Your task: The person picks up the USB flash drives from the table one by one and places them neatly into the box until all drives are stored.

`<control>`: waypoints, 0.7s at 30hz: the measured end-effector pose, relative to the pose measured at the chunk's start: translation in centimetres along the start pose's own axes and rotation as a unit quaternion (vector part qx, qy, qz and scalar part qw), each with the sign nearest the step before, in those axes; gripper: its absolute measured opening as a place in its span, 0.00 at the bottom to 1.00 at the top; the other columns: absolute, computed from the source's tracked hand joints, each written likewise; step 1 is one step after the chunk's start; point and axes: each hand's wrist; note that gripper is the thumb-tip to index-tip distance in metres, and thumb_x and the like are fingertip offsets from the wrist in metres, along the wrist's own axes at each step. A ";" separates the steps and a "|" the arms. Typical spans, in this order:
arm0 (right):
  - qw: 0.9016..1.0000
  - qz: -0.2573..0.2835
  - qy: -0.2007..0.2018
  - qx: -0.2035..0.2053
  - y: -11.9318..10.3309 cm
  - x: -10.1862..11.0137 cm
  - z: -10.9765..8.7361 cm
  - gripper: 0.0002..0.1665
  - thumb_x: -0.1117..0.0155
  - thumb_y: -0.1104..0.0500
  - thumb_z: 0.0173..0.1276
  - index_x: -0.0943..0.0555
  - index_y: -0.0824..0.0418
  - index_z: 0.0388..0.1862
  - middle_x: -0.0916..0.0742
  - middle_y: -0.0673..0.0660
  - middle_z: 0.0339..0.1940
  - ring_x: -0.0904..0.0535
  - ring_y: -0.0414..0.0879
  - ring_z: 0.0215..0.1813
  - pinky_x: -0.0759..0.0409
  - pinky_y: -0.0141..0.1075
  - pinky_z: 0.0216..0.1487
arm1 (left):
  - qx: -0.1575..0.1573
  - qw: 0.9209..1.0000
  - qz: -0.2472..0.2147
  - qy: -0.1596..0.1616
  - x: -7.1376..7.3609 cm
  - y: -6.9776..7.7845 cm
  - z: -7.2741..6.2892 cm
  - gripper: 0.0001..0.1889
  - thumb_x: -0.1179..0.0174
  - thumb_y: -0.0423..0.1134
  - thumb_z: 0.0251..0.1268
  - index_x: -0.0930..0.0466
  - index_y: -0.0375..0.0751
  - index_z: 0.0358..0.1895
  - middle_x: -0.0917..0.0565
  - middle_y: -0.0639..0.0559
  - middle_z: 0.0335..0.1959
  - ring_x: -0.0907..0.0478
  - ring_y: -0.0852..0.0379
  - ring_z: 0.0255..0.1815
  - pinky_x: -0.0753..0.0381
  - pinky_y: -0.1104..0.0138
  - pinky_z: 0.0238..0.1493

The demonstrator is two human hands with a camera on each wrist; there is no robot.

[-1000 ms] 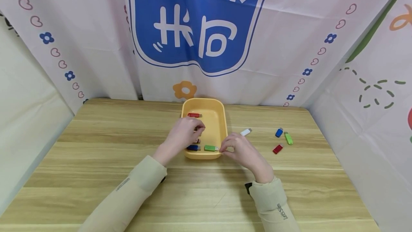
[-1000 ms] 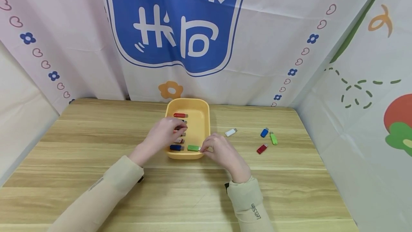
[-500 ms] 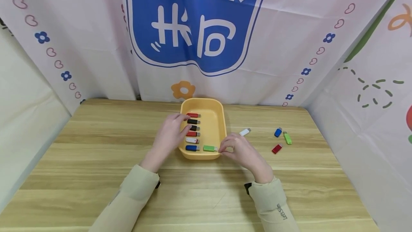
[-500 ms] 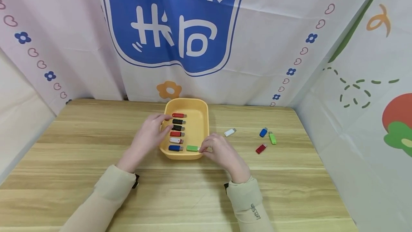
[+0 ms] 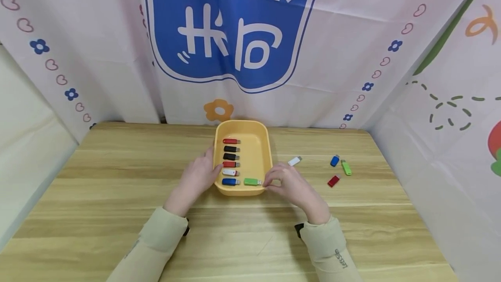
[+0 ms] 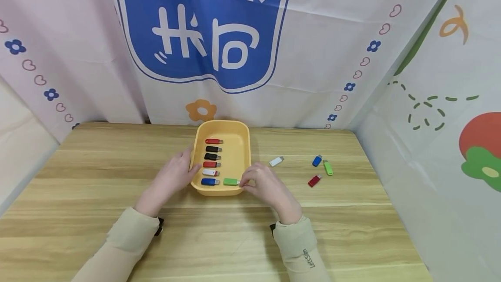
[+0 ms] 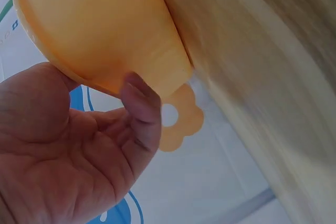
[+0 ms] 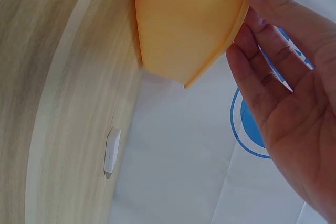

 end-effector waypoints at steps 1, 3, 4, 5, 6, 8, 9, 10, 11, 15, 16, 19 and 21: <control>1.000 -0.001 -0.001 -0.001 0.0 0.0 0.0 0.02 0.26 0.61 0.61 0.11 0.54 0.30 0.10 0.48 0.40 0.18 0.44 0.49 0.18 0.41 0.54 | -0.001 1.000 0.000 -0.005 0.0 0.0 0.0 0.35 0.43 0.43 0.73 0.46 0.28 0.75 0.19 0.28 0.54 0.16 0.39 0.41 0.16 0.50 0.38; 1.000 -0.002 -0.002 -0.001 -0.1 0.0 0.0 0.02 0.26 0.61 0.61 0.11 0.54 0.30 0.10 0.49 0.40 0.18 0.44 0.49 0.18 0.41 0.54 | -0.004 1.000 -0.001 -0.009 -0.1 -0.1 0.0 0.33 0.44 0.41 0.73 0.44 0.28 0.74 0.16 0.29 0.46 0.18 0.45 0.30 0.20 0.55 0.28; 1.000 -0.002 -0.002 0.000 -0.1 0.0 0.0 0.02 0.26 0.61 0.61 0.11 0.54 0.30 0.10 0.49 0.40 0.18 0.44 0.49 0.17 0.41 0.54 | -0.004 1.000 -0.007 -0.010 -0.1 -0.2 0.1 0.33 0.44 0.40 0.73 0.44 0.29 0.75 0.15 0.31 0.42 0.20 0.47 0.26 0.22 0.57 0.24; 1.000 -0.002 -0.002 0.001 -0.1 0.0 0.0 0.02 0.26 0.61 0.61 0.11 0.54 0.30 0.10 0.49 0.40 0.18 0.44 0.48 0.17 0.40 0.54 | -0.003 1.000 -0.011 -0.011 -0.1 -0.2 0.1 0.33 0.45 0.39 0.73 0.44 0.29 0.75 0.15 0.32 0.40 0.21 0.49 0.24 0.24 0.59 0.22; 1.000 -0.002 -0.002 0.003 -0.1 0.0 0.0 0.02 0.26 0.62 0.61 0.11 0.54 0.30 0.10 0.49 0.40 0.18 0.44 0.48 0.17 0.40 0.54 | -0.004 1.000 -0.015 -0.011 -0.1 -0.2 0.1 0.33 0.45 0.39 0.72 0.44 0.30 0.75 0.15 0.33 0.38 0.23 0.50 0.22 0.26 0.61 0.21; 1.000 -0.002 -0.001 0.005 -0.1 0.0 0.0 0.02 0.26 0.62 0.60 0.11 0.55 0.30 0.10 0.50 0.40 0.18 0.44 0.48 0.17 0.40 0.53 | -0.005 1.000 -0.018 -0.009 -0.2 -0.3 0.2 0.33 0.45 0.38 0.72 0.44 0.30 0.75 0.15 0.35 0.35 0.24 0.52 0.21 0.28 0.63 0.20; 1.000 -0.001 0.000 0.006 0.0 0.0 0.0 0.02 0.26 0.62 0.60 0.11 0.55 0.30 0.10 0.51 0.40 0.18 0.45 0.48 0.17 0.40 0.53 | -0.007 1.000 -0.020 -0.008 -0.2 -0.3 0.2 0.32 0.45 0.38 0.72 0.44 0.30 0.75 0.15 0.36 0.34 0.24 0.52 0.21 0.29 0.63 0.19; 1.000 -0.001 0.001 0.007 0.0 0.0 0.0 0.02 0.26 0.62 0.60 0.11 0.55 0.30 0.10 0.51 0.40 0.18 0.45 0.48 0.17 0.40 0.53 | -0.008 1.000 -0.023 -0.006 -0.3 -0.3 0.2 0.32 0.45 0.37 0.72 0.43 0.30 0.74 0.16 0.37 0.33 0.25 0.52 0.20 0.29 0.64 0.19; 1.000 -0.002 0.002 0.006 0.0 0.0 0.0 0.02 0.25 0.62 0.60 0.11 0.55 0.31 0.10 0.51 0.40 0.18 0.45 0.48 0.17 0.40 0.53 | -0.011 1.000 -0.021 -0.003 -0.3 -0.3 0.2 0.32 0.45 0.37 0.72 0.43 0.30 0.74 0.16 0.37 0.32 0.25 0.52 0.20 0.30 0.64 0.19; 1.000 -0.011 0.006 0.000 0.0 -0.1 0.0 0.06 0.24 0.63 0.58 0.11 0.55 0.34 0.10 0.51 0.42 0.17 0.46 0.50 0.17 0.42 0.55 | -0.017 1.000 -0.020 0.001 -0.5 -0.3 0.2 0.30 0.46 0.36 0.71 0.42 0.28 0.72 0.19 0.41 0.26 0.26 0.53 0.17 0.31 0.66 0.16; 1.000 -0.014 0.006 -0.004 0.0 -0.1 0.0 0.07 0.24 0.63 0.58 0.11 0.55 0.36 0.10 0.51 0.43 0.18 0.46 0.51 0.17 0.42 0.56 | -0.018 1.000 -0.019 0.001 -0.5 -0.2 0.2 0.30 0.46 0.36 0.71 0.42 0.28 0.72 0.20 0.42 0.24 0.27 0.54 0.16 0.32 0.66 0.16; 1.000 -0.023 0.004 -0.015 0.2 -0.2 -0.1 0.12 0.24 0.63 0.57 0.11 0.57 0.41 0.11 0.51 0.47 0.18 0.48 0.55 0.19 0.44 0.60 | -0.017 1.000 -0.013 -0.001 -0.6 -0.2 0.2 0.30 0.46 0.36 0.71 0.42 0.27 0.72 0.22 0.45 0.22 0.27 0.54 0.16 0.32 0.67 0.16; 0.999 -0.027 0.004 -0.018 0.3 -0.2 -0.2 0.14 0.24 0.63 0.57 0.12 0.58 0.44 0.12 0.53 0.50 0.19 0.50 0.58 0.20 0.45 0.62 | -0.016 1.000 -0.011 -0.003 -0.6 -0.2 0.2 0.31 0.46 0.36 0.72 0.43 0.28 0.73 0.23 0.45 0.21 0.28 0.54 0.16 0.33 0.67 0.16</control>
Point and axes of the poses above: each hand's wrist, its own z-axis towards the middle knuckle, its own x-axis out of the back of the hand, y = z × x
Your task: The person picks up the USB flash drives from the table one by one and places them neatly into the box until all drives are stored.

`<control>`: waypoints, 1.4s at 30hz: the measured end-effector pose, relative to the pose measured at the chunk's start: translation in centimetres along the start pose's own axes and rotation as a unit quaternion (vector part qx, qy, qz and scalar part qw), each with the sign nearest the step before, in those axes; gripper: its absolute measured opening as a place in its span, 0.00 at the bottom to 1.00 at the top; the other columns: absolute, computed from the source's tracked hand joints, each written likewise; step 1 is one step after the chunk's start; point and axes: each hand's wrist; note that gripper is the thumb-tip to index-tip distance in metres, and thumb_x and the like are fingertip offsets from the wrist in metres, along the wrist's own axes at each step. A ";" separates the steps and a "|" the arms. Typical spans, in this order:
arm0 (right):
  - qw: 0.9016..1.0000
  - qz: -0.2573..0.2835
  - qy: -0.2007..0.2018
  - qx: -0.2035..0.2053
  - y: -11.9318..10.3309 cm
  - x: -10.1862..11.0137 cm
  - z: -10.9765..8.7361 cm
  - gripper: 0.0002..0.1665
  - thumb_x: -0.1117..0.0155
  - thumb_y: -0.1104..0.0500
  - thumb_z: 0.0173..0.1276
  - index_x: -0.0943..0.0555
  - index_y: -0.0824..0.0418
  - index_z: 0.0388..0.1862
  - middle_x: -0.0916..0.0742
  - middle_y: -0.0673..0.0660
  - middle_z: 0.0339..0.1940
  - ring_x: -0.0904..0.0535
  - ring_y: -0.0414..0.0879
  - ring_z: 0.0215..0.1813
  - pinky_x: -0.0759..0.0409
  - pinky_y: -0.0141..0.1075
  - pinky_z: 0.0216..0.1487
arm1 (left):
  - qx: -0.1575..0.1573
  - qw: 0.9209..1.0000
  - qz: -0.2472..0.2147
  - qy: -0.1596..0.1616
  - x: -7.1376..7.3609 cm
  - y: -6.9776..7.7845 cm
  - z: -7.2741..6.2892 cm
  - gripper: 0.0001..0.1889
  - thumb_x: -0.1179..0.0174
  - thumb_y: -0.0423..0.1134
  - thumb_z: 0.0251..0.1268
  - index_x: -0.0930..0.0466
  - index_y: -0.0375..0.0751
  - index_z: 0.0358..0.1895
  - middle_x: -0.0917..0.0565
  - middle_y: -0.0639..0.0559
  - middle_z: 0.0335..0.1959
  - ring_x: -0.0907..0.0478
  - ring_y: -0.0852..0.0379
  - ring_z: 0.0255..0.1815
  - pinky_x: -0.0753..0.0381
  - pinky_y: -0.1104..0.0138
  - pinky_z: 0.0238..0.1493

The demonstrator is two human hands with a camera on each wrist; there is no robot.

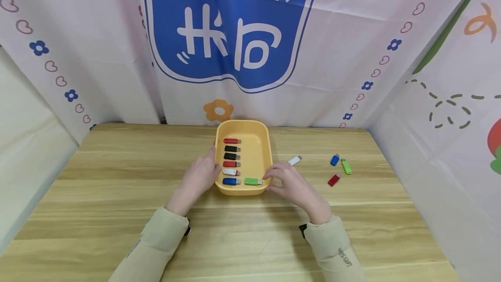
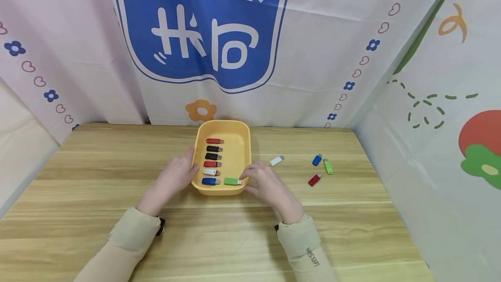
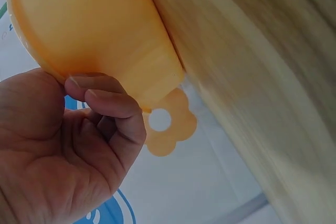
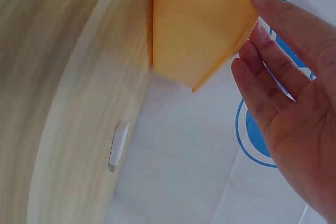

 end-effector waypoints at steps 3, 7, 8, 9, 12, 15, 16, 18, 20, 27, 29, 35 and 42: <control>1.000 -0.004 0.006 -0.001 0.4 0.2 0.0 0.18 0.23 0.62 0.57 0.14 0.60 0.48 0.13 0.56 0.54 0.21 0.52 0.61 0.22 0.47 0.64 | 0.000 1.000 -0.002 0.001 0.0 -0.1 0.1 0.31 0.46 0.36 0.72 0.43 0.29 0.73 0.22 0.44 0.22 0.27 0.54 0.17 0.32 0.66 0.16; 1.000 0.000 0.020 -0.016 1.5 1.0 0.1 0.24 0.24 0.64 0.58 0.17 0.63 0.55 0.15 0.60 0.58 0.22 0.56 0.64 0.23 0.50 0.66 | -0.004 1.000 -0.004 0.005 0.0 -0.3 0.1 0.30 0.45 0.36 0.72 0.42 0.30 0.72 0.20 0.42 0.24 0.27 0.53 0.17 0.31 0.66 0.17; 0.999 0.002 0.022 -0.025 1.8 1.3 0.1 0.26 0.25 0.65 0.58 0.18 0.63 0.57 0.16 0.61 0.59 0.22 0.57 0.64 0.24 0.51 0.67 | -0.005 1.000 -0.005 0.004 0.0 -0.3 0.1 0.30 0.46 0.36 0.72 0.42 0.30 0.73 0.20 0.42 0.24 0.27 0.54 0.17 0.31 0.66 0.17; 0.999 0.007 0.022 -0.037 2.2 1.6 0.1 0.27 0.26 0.66 0.59 0.20 0.64 0.59 0.17 0.61 0.60 0.22 0.58 0.65 0.24 0.52 0.67 | -0.006 1.000 -0.005 0.003 0.0 -0.3 0.1 0.30 0.46 0.36 0.72 0.42 0.30 0.73 0.20 0.42 0.24 0.27 0.54 0.17 0.31 0.66 0.16; 0.997 0.015 0.024 -0.067 3.4 2.5 0.3 0.30 0.28 0.68 0.61 0.23 0.65 0.63 0.19 0.64 0.63 0.24 0.60 0.67 0.24 0.53 0.67 | -0.007 1.000 -0.010 0.000 0.0 -0.3 0.2 0.31 0.46 0.36 0.73 0.43 0.30 0.74 0.21 0.43 0.23 0.27 0.54 0.17 0.31 0.66 0.17; 0.996 0.019 0.025 -0.085 4.7 3.1 0.6 0.30 0.29 0.68 0.62 0.25 0.68 0.64 0.20 0.66 0.64 0.25 0.61 0.66 0.25 0.54 0.67 | -0.005 1.000 -0.012 -0.003 -0.1 -0.3 0.3 0.31 0.47 0.36 0.73 0.45 0.30 0.75 0.21 0.44 0.23 0.27 0.54 0.17 0.31 0.66 0.17; 0.996 0.017 0.027 -0.089 5.2 3.3 0.7 0.30 0.29 0.67 0.62 0.25 0.68 0.64 0.20 0.66 0.64 0.25 0.62 0.66 0.25 0.55 0.68 | -0.003 1.000 -0.012 -0.004 -0.1 -0.3 0.3 0.31 0.47 0.36 0.73 0.45 0.30 0.75 0.21 0.44 0.23 0.27 0.54 0.17 0.31 0.66 0.17; 0.995 0.015 0.027 -0.097 6.1 3.4 0.9 0.30 0.29 0.68 0.62 0.24 0.69 0.63 0.20 0.67 0.63 0.25 0.62 0.65 0.26 0.55 0.67 | -0.001 1.000 -0.011 -0.004 -0.1 -0.3 0.3 0.32 0.47 0.37 0.73 0.45 0.31 0.75 0.22 0.44 0.23 0.27 0.54 0.17 0.31 0.66 0.17; 0.994 0.012 0.022 -0.110 6.9 3.4 1.1 0.29 0.29 0.68 0.62 0.24 0.69 0.62 0.19 0.67 0.63 0.25 0.63 0.65 0.26 0.56 0.67 | 0.000 1.000 -0.012 -0.003 -0.2 -0.3 0.4 0.32 0.47 0.36 0.73 0.45 0.30 0.75 0.22 0.44 0.23 0.27 0.54 0.17 0.31 0.66 0.17; 0.985 0.044 -0.005 -0.168 9.5 2.8 1.2 0.26 0.32 0.67 0.65 0.24 0.66 0.63 0.21 0.66 0.64 0.24 0.63 0.63 0.24 0.56 0.65 | 0.004 1.000 -0.016 -0.005 -0.2 -0.3 0.3 0.33 0.47 0.36 0.73 0.46 0.30 0.76 0.22 0.44 0.23 0.27 0.54 0.17 0.31 0.67 0.17; 0.982 0.056 -0.008 -0.178 10.1 2.6 1.1 0.26 0.33 0.67 0.66 0.24 0.65 0.63 0.21 0.66 0.64 0.24 0.63 0.64 0.25 0.56 0.65 | 0.007 1.000 -0.015 -0.009 -0.2 -0.3 0.4 0.33 0.47 0.37 0.73 0.47 0.30 0.76 0.22 0.44 0.23 0.27 0.54 0.17 0.30 0.67 0.17; 0.981 0.055 -0.022 -0.185 11.8 1.7 1.1 0.26 0.33 0.67 0.66 0.24 0.67 0.63 0.21 0.68 0.64 0.25 0.64 0.65 0.26 0.58 0.67 | 0.015 0.999 -0.015 -0.024 -0.2 -0.2 0.4 0.34 0.47 0.38 0.75 0.50 0.32 0.78 0.22 0.45 0.24 0.27 0.54 0.18 0.29 0.67 0.19; 0.984 0.035 -0.032 -0.174 12.6 1.0 1.5 0.26 0.32 0.67 0.65 0.24 0.69 0.62 0.22 0.69 0.65 0.25 0.64 0.65 0.27 0.56 0.68 | 0.021 0.999 -0.015 -0.027 -0.1 -0.2 0.4 0.35 0.48 0.38 0.75 0.50 0.32 0.78 0.23 0.45 0.23 0.27 0.55 0.18 0.30 0.67 0.19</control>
Point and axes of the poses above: each hand's wrist, its own z-axis towards the middle knuckle, its own x-axis out of the back of the hand, y = z × x
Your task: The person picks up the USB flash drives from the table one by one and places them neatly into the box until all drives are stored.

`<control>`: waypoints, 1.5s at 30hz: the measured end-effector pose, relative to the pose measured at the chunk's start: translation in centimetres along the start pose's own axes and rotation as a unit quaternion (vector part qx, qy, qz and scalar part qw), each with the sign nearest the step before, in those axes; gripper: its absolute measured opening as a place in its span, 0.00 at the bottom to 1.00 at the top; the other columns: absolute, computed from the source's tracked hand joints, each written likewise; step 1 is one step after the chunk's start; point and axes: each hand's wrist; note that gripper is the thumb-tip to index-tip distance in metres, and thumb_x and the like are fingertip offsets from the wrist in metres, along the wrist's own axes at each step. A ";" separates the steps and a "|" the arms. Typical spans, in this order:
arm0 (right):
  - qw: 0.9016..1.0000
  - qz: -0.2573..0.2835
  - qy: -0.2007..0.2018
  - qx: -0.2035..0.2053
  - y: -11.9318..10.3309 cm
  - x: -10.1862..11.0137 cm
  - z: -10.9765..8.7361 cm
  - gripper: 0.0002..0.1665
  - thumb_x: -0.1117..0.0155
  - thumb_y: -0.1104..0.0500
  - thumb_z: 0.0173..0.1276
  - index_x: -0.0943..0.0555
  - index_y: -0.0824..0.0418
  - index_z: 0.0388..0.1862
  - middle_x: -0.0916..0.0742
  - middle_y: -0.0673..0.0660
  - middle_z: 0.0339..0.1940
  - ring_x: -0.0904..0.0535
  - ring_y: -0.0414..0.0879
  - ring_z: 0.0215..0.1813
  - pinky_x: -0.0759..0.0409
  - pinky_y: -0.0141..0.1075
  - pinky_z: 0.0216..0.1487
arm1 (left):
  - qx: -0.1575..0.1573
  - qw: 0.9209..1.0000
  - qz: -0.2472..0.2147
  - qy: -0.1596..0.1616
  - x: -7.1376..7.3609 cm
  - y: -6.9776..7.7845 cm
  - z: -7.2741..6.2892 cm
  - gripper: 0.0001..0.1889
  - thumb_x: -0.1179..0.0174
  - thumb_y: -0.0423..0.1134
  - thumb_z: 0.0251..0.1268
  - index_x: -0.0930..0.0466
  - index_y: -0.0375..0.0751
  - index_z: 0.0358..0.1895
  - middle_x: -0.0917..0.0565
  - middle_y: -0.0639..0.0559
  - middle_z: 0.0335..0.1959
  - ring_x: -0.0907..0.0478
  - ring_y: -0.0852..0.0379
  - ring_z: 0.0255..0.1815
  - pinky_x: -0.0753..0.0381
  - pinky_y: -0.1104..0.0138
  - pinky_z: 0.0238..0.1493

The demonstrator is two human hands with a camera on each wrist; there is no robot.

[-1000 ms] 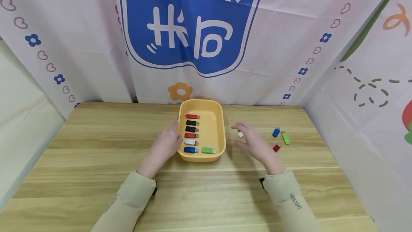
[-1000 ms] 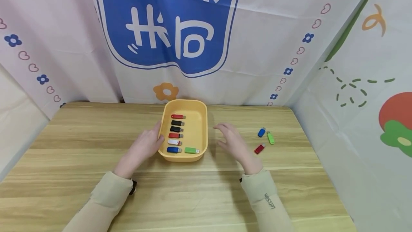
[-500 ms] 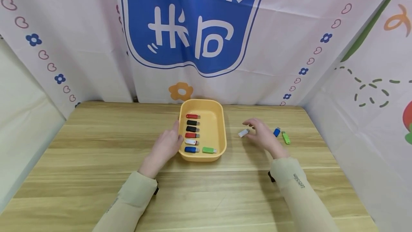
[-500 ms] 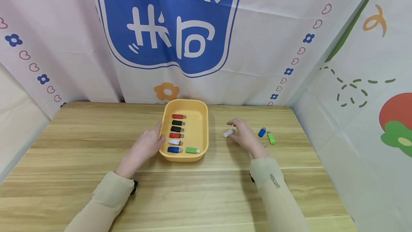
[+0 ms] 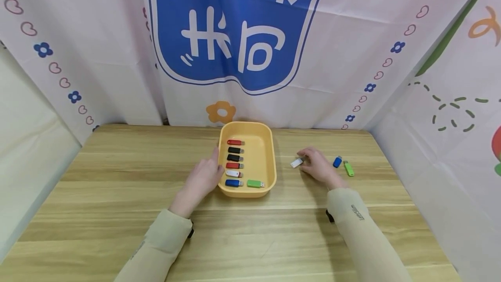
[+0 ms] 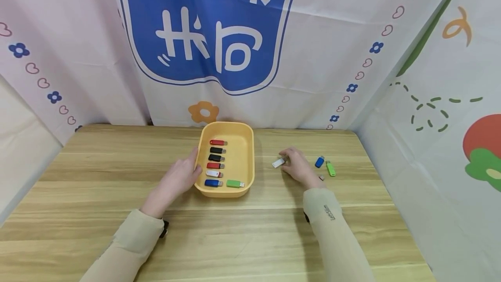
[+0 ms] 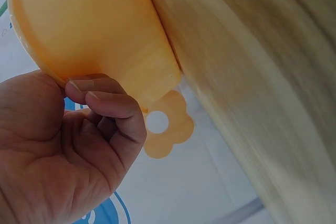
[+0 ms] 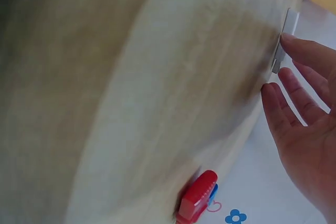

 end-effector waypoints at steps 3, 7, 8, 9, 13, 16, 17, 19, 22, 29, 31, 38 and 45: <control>1.000 0.001 0.001 0.008 0.2 -0.1 0.2 0.24 0.32 0.68 0.65 0.22 0.70 0.60 0.21 0.70 0.63 0.24 0.64 0.65 0.27 0.56 0.68 | 0.000 1.000 0.000 0.000 0.0 0.1 0.0 0.34 0.47 0.38 0.75 0.50 0.32 0.78 0.23 0.46 0.23 0.27 0.55 0.18 0.30 0.67 0.19; 1.000 0.002 0.001 0.018 0.4 -0.1 0.3 0.20 0.34 0.69 0.65 0.20 0.70 0.57 0.19 0.69 0.61 0.23 0.65 0.64 0.27 0.57 0.68 | 0.000 1.000 -0.003 0.002 0.1 0.1 -0.1 0.34 0.47 0.38 0.75 0.49 0.33 0.78 0.23 0.46 0.23 0.27 0.55 0.18 0.31 0.67 0.19; 1.000 0.002 0.000 0.017 0.4 -0.1 0.4 0.19 0.34 0.69 0.65 0.19 0.69 0.56 0.19 0.69 0.60 0.23 0.64 0.64 0.27 0.57 0.68 | 0.000 1.000 -0.002 0.003 0.1 0.1 -0.1 0.34 0.47 0.38 0.75 0.49 0.33 0.78 0.23 0.46 0.23 0.27 0.54 0.18 0.31 0.67 0.19; 1.000 0.002 0.000 0.015 0.5 -0.1 0.4 0.18 0.34 0.69 0.66 0.18 0.68 0.55 0.19 0.68 0.60 0.23 0.64 0.64 0.26 0.57 0.68 | 0.000 1.000 -0.003 0.003 0.2 0.1 -0.1 0.34 0.47 0.38 0.75 0.49 0.33 0.78 0.23 0.46 0.23 0.27 0.54 0.18 0.31 0.66 0.19; 1.000 -0.006 -0.003 0.012 0.4 0.0 0.5 0.15 0.35 0.69 0.67 0.16 0.66 0.52 0.17 0.67 0.58 0.22 0.63 0.63 0.26 0.56 0.67 | -0.002 1.000 0.001 0.005 0.2 0.1 0.0 0.34 0.47 0.38 0.74 0.48 0.33 0.78 0.22 0.45 0.23 0.27 0.54 0.19 0.31 0.66 0.19; 1.000 -0.011 -0.002 0.015 0.3 0.1 0.5 0.13 0.35 0.69 0.67 0.14 0.64 0.50 0.16 0.67 0.57 0.21 0.62 0.61 0.25 0.56 0.66 | -0.005 1.000 0.003 0.010 0.1 0.1 0.0 0.34 0.47 0.38 0.74 0.47 0.33 0.77 0.22 0.44 0.24 0.27 0.54 0.19 0.31 0.66 0.19; 1.000 -0.012 -0.002 0.015 0.2 0.1 0.5 0.12 0.34 0.68 0.67 0.14 0.64 0.49 0.16 0.66 0.56 0.21 0.62 0.61 0.24 0.56 0.65 | -0.007 1.000 0.003 0.012 0.1 0.1 0.0 0.33 0.46 0.38 0.74 0.47 0.32 0.77 0.21 0.44 0.24 0.27 0.54 0.19 0.31 0.66 0.19; 1.000 -0.014 -0.001 0.020 0.2 0.1 0.4 0.12 0.34 0.69 0.66 0.14 0.64 0.48 0.15 0.66 0.54 0.19 0.61 0.58 0.22 0.55 0.63 | -0.017 1.000 0.001 0.019 0.1 0.1 -0.1 0.33 0.46 0.37 0.73 0.45 0.31 0.76 0.21 0.44 0.23 0.27 0.54 0.18 0.31 0.66 0.18; 1.000 -0.016 0.000 0.024 0.1 0.1 0.4 0.11 0.34 0.68 0.66 0.13 0.63 0.46 0.13 0.64 0.51 0.18 0.58 0.55 0.20 0.52 0.60 | -0.030 0.999 -0.003 0.030 0.0 0.0 -0.2 0.32 0.45 0.36 0.72 0.44 0.28 0.75 0.22 0.44 0.22 0.27 0.55 0.16 0.31 0.67 0.16; 1.000 -0.013 -0.003 0.018 -0.3 0.1 0.3 0.10 0.33 0.66 0.67 0.13 0.63 0.47 0.13 0.62 0.48 0.17 0.54 0.50 0.18 0.49 0.56 | -0.034 0.999 -0.011 0.032 0.0 -0.1 -0.3 0.33 0.46 0.35 0.73 0.45 0.27 0.75 0.23 0.45 0.21 0.28 0.56 0.15 0.31 0.68 0.15; 1.000 -0.012 -0.002 0.018 -0.4 0.0 0.3 0.10 0.34 0.65 0.68 0.13 0.63 0.47 0.13 0.62 0.48 0.17 0.53 0.49 0.18 0.48 0.55 | -0.036 0.999 -0.009 0.032 0.0 -0.1 -0.3 0.33 0.45 0.35 0.72 0.46 0.26 0.75 0.23 0.45 0.20 0.28 0.56 0.15 0.32 0.68 0.15; 1.000 0.003 0.002 0.011 -0.6 -0.2 0.3 0.11 0.33 0.63 0.68 0.13 0.61 0.48 0.13 0.60 0.48 0.18 0.51 0.49 0.18 0.47 0.54 | -0.038 0.999 -0.010 0.034 -0.1 -0.2 -0.3 0.32 0.45 0.36 0.72 0.45 0.28 0.75 0.23 0.45 0.21 0.28 0.56 0.15 0.31 0.68 0.15; 0.999 0.016 0.011 0.031 -1.1 -0.1 0.4 0.12 0.34 0.62 0.68 0.14 0.61 0.50 0.12 0.59 0.47 0.18 0.49 0.47 0.17 0.46 0.52 | -0.041 0.998 -0.009 0.037 -0.2 -0.2 -0.2 0.32 0.45 0.36 0.72 0.44 0.28 0.74 0.21 0.44 0.21 0.27 0.56 0.15 0.31 0.68 0.15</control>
Point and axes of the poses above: each hand's wrist, its own z-axis towards the middle knuckle, its own x-axis out of the back of the hand, y = z × x
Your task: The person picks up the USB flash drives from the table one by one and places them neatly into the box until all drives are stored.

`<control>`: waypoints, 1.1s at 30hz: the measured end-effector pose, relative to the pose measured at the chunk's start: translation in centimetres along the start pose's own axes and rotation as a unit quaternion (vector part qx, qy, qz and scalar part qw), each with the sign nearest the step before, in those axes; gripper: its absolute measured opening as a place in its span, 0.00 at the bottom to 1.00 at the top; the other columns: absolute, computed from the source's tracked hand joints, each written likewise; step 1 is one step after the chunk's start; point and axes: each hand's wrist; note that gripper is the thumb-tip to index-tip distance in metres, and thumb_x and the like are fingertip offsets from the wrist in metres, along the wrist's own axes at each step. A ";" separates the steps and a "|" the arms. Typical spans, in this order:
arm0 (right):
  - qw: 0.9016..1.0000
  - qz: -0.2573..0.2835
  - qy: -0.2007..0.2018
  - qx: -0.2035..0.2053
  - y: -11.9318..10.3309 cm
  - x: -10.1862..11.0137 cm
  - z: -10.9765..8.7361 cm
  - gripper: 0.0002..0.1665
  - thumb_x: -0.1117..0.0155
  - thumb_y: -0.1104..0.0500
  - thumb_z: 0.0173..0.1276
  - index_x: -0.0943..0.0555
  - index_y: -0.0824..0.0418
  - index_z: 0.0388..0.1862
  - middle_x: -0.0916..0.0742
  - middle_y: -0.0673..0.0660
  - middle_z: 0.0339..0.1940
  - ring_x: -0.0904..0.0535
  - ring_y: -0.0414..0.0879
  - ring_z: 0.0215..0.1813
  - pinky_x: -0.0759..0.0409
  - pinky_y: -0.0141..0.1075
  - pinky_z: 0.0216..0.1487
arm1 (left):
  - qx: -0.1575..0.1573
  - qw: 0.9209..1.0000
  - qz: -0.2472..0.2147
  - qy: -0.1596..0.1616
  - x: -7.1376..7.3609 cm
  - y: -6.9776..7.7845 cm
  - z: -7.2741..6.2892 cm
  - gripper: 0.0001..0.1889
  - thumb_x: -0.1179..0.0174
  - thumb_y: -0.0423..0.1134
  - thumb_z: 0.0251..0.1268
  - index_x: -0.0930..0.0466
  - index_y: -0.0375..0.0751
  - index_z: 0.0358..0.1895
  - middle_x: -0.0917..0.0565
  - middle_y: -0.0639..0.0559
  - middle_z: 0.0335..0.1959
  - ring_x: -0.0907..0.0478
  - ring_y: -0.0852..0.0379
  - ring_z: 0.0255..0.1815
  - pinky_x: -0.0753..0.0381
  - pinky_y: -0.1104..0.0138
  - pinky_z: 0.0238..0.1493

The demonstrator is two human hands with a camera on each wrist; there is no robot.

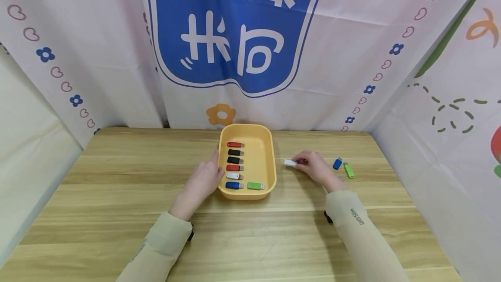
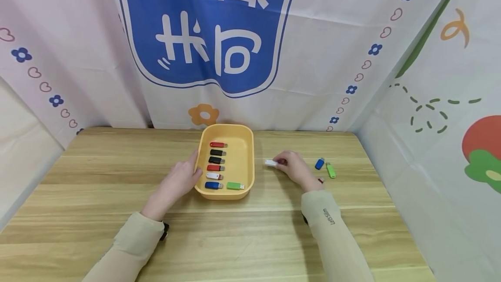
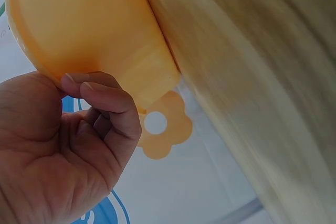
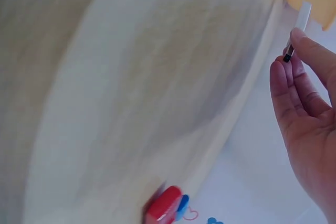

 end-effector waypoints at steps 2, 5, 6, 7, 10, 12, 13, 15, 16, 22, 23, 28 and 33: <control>1.000 0.003 0.005 0.009 -0.3 0.1 0.0 0.12 0.34 0.62 0.69 0.13 0.61 0.50 0.12 0.58 0.46 0.18 0.48 0.46 0.17 0.45 0.51 | 0.000 1.000 -0.001 0.001 0.0 0.0 0.0 0.32 0.45 0.36 0.72 0.44 0.28 0.74 0.20 0.43 0.22 0.27 0.56 0.15 0.31 0.68 0.15; 1.000 0.009 0.012 0.023 -0.8 0.4 0.1 0.12 0.33 0.63 0.68 0.13 0.62 0.49 0.12 0.59 0.46 0.18 0.49 0.46 0.17 0.45 0.52 | 0.001 1.000 -0.001 0.001 0.0 0.1 0.1 0.33 0.45 0.36 0.72 0.44 0.28 0.75 0.20 0.43 0.22 0.27 0.56 0.15 0.30 0.68 0.15; 0.999 0.011 0.015 0.028 -1.0 0.5 0.1 0.12 0.34 0.63 0.68 0.13 0.62 0.49 0.13 0.60 0.46 0.17 0.50 0.47 0.17 0.46 0.52 | 0.002 1.000 0.000 0.001 0.0 0.1 0.1 0.33 0.45 0.36 0.72 0.44 0.28 0.75 0.21 0.43 0.22 0.27 0.56 0.15 0.31 0.68 0.15; 0.999 0.013 0.018 0.032 -1.2 0.6 0.0 0.12 0.34 0.64 0.68 0.14 0.63 0.50 0.13 0.60 0.47 0.17 0.51 0.47 0.17 0.46 0.53 | 0.002 1.000 0.001 0.001 0.0 0.1 0.1 0.33 0.45 0.36 0.72 0.44 0.28 0.75 0.21 0.44 0.21 0.27 0.56 0.14 0.31 0.68 0.15; 0.999 0.019 0.028 0.042 -1.7 0.8 0.0 0.12 0.34 0.65 0.68 0.14 0.64 0.49 0.13 0.62 0.47 0.17 0.53 0.48 0.17 0.48 0.54 | 0.002 1.000 0.001 0.000 0.0 0.2 0.1 0.33 0.45 0.36 0.72 0.45 0.28 0.75 0.22 0.45 0.20 0.28 0.56 0.14 0.32 0.68 0.14; 0.998 0.021 0.032 0.044 -2.0 1.0 0.0 0.12 0.34 0.66 0.68 0.14 0.65 0.49 0.13 0.62 0.47 0.17 0.53 0.48 0.16 0.48 0.54 | 0.003 1.000 -0.001 -0.002 0.0 0.1 0.1 0.33 0.46 0.36 0.72 0.45 0.28 0.75 0.23 0.45 0.19 0.28 0.57 0.13 0.32 0.69 0.14; 0.998 0.021 0.033 0.045 -2.2 1.1 0.0 0.12 0.34 0.66 0.68 0.14 0.65 0.49 0.13 0.62 0.47 0.17 0.53 0.48 0.16 0.48 0.54 | 0.005 1.000 -0.002 -0.002 0.0 0.1 0.1 0.33 0.46 0.36 0.72 0.46 0.28 0.75 0.23 0.46 0.19 0.28 0.57 0.13 0.32 0.69 0.14; 0.998 0.021 0.036 0.045 -2.5 1.2 0.1 0.12 0.34 0.65 0.68 0.14 0.64 0.49 0.13 0.61 0.47 0.17 0.52 0.48 0.16 0.47 0.54 | 0.008 1.000 -0.003 -0.005 0.0 0.1 0.1 0.33 0.46 0.36 0.73 0.46 0.28 0.76 0.23 0.46 0.19 0.28 0.57 0.13 0.32 0.69 0.14; 0.998 0.021 0.037 0.045 -2.7 1.2 0.1 0.12 0.34 0.65 0.68 0.14 0.64 0.50 0.13 0.61 0.47 0.17 0.52 0.48 0.16 0.47 0.54 | 0.011 1.000 -0.003 -0.006 0.0 0.0 0.1 0.33 0.46 0.35 0.73 0.47 0.28 0.76 0.23 0.46 0.19 0.28 0.57 0.13 0.32 0.69 0.14; 0.998 0.025 0.041 0.048 -4.0 1.6 0.0 0.13 0.34 0.64 0.69 0.14 0.64 0.51 0.14 0.61 0.48 0.17 0.52 0.49 0.16 0.47 0.54 | 0.017 1.000 -0.004 -0.012 0.1 0.0 0.0 0.33 0.47 0.36 0.73 0.47 0.28 0.76 0.23 0.46 0.20 0.28 0.57 0.13 0.32 0.69 0.14; 0.998 0.026 0.040 0.049 -4.1 1.7 0.0 0.13 0.34 0.64 0.69 0.14 0.64 0.51 0.14 0.61 0.48 0.17 0.52 0.49 0.16 0.47 0.54 | 0.018 1.000 -0.004 -0.013 0.1 0.0 0.0 0.34 0.47 0.36 0.73 0.47 0.28 0.76 0.23 0.46 0.19 0.28 0.57 0.13 0.32 0.69 0.14; 0.997 0.029 0.042 0.059 -4.4 1.7 -0.1 0.13 0.35 0.64 0.69 0.14 0.64 0.51 0.14 0.61 0.48 0.17 0.51 0.48 0.16 0.45 0.53 | 0.021 1.000 0.001 -0.016 0.1 0.0 0.1 0.34 0.47 0.36 0.73 0.48 0.28 0.76 0.24 0.46 0.20 0.28 0.56 0.14 0.32 0.68 0.15; 0.995 0.038 0.050 0.076 -4.5 1.8 -0.2 0.12 0.35 0.64 0.69 0.14 0.65 0.50 0.14 0.60 0.46 0.17 0.50 0.46 0.16 0.45 0.52 | 0.019 1.000 -0.002 -0.016 0.0 0.1 0.1 0.34 0.47 0.36 0.73 0.48 0.28 0.77 0.24 0.46 0.20 0.28 0.56 0.14 0.31 0.68 0.14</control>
Point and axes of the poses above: each hand's wrist, its own z-axis towards the middle knuckle, its own x-axis out of the back of the hand, y = z × x
